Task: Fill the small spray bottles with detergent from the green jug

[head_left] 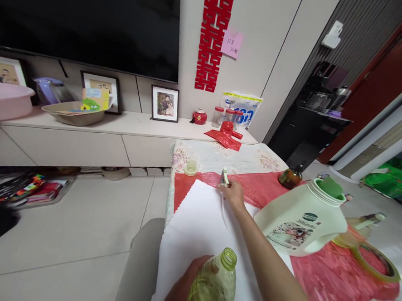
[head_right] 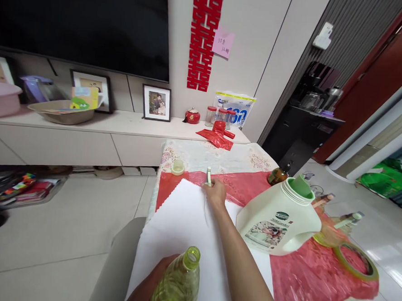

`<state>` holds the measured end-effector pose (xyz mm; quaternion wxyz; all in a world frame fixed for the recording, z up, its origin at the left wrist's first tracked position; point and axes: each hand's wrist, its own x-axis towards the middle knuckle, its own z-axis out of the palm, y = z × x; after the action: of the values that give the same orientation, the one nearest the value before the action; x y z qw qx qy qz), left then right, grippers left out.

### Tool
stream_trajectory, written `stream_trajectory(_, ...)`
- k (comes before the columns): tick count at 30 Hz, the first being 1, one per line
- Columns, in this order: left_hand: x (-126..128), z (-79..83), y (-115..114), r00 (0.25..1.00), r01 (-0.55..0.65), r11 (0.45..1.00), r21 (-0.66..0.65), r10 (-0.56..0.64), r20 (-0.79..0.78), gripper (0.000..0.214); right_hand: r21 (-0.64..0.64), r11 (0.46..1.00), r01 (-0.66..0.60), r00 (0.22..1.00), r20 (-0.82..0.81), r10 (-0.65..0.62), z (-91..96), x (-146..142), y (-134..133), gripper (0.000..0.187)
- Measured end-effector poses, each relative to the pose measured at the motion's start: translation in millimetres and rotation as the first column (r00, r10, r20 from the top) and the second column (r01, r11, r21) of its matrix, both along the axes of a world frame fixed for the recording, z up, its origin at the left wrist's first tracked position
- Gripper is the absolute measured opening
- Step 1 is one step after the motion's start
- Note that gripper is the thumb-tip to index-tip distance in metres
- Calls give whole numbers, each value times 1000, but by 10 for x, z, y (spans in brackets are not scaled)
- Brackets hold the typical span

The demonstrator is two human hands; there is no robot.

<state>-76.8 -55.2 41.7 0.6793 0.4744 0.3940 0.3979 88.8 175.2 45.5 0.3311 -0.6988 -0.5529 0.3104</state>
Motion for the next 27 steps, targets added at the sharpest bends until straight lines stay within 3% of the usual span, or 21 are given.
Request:
stream_trajectory(4,-129,128,28,997,-48,998,50,51,-59,84,5,999,-37,978,206,35,-93,-116,34,35)
stream_trajectory(9,-327,210,97,959,-266,964,30,268,-91,76,34,987,-157,933,332,137,-11,-19,-177,33)
stream_trajectory(12,-470,238,136,927,-342,939,34,344,-148,73,75,959,-274,905,356,231,120,103,-685,29)
stream_trajectory(15,-579,267,172,909,-381,923,57,385,-157,76,86,898,-432,857,350,379,178,158,-1502,20)
stream_trajectory(18,-622,294,184,901,-408,911,62,413,-136,80,110,739,-665,720,357,595,46,139,-2346,15)
stream_trajectory(20,-624,304,177,900,-412,909,59,416,-130,81,73,657,-751,621,418,663,-122,111,-2748,16)
stream_trajectory(23,-602,300,152,904,-405,912,62,410,-123,83,150,607,-781,544,642,541,-319,78,-3007,26)
stream_trajectory(27,-538,304,116,918,-377,924,63,382,-108,80,153,600,-785,548,623,558,-281,77,-2956,11)
